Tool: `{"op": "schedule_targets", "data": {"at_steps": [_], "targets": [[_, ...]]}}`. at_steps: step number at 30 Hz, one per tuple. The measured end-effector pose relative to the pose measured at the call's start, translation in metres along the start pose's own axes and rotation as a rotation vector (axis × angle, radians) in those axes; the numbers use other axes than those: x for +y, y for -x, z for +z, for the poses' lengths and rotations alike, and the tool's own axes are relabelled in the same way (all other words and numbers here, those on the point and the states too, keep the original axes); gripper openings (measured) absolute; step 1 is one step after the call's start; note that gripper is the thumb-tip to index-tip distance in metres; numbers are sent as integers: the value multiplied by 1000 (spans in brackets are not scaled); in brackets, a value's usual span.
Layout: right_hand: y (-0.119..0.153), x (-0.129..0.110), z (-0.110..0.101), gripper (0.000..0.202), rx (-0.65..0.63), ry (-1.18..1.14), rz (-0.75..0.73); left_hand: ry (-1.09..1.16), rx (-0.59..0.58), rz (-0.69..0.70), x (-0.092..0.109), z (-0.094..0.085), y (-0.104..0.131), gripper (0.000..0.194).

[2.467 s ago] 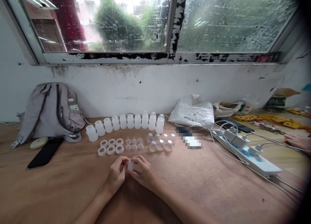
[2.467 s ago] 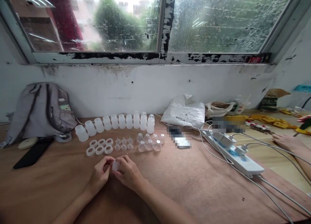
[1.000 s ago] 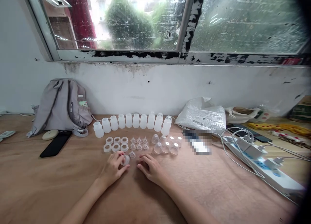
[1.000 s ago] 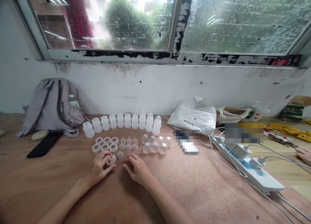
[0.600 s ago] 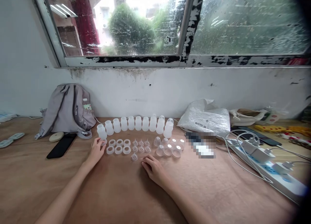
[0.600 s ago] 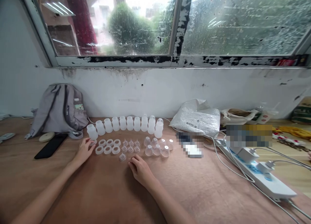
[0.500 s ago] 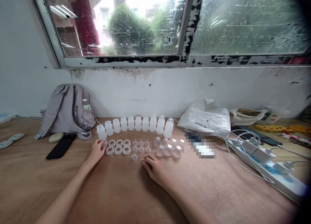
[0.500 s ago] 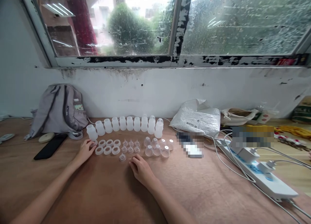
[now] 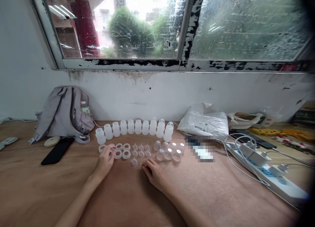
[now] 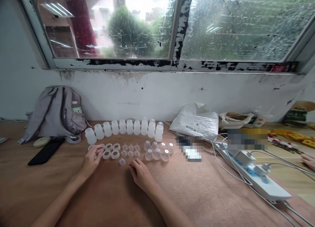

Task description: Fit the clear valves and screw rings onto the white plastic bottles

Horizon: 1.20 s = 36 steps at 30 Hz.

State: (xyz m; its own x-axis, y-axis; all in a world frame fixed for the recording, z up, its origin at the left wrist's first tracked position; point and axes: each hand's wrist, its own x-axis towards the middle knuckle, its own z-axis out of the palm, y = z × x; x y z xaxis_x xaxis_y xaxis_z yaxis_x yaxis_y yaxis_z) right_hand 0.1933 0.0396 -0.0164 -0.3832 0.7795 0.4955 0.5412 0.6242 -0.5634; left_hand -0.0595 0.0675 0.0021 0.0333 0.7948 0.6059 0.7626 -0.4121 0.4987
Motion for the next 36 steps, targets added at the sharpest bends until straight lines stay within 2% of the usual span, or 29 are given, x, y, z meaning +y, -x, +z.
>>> {"op": "schedule_targets", "data": {"at_steps": [2, 5, 8, 12, 15, 17, 20, 23, 26, 30, 36], "targets": [[0, 2, 1, 14, 28, -8, 4, 82, -130, 112, 24, 13, 4, 21], [1, 6, 2, 17, 71, -24, 34, 165, -170, 144, 44, 29, 13, 21], [2, 6, -1, 18, 131, -31, 58, 183, -211, 145, 47, 38, 21, 22], [-3, 0, -10, 18, 277, 14, 34, 164, -298, 173, 41, 38, 26, 21], [-23, -2, -23, 20, 352, 136, 23, 130, -325, 184, 41, 38, 27, 17], [-48, 1, -35, 23, 362, 271, 28, 107, -337, 192, 41, 38, 27, 17], [-97, 15, -53, 33, 345, 506, 55, 83, -347, 197, 42, 37, 27, 19], [-144, 34, -65, 43, 269, 761, 148, 59, -342, 202, 40, 36, 27, 20], [-171, 52, -69, 49, 147, 927, 215, 28, -350, 207, 38, 34, 28, 20], [-178, 66, -68, 42, 25, 1014, 193, -14, -372, 198, 38, 35, 30, 23], [-167, 64, -64, 33, 58, 1001, 152, -50, -362, 219, 40, 35, 30, 25]]}}
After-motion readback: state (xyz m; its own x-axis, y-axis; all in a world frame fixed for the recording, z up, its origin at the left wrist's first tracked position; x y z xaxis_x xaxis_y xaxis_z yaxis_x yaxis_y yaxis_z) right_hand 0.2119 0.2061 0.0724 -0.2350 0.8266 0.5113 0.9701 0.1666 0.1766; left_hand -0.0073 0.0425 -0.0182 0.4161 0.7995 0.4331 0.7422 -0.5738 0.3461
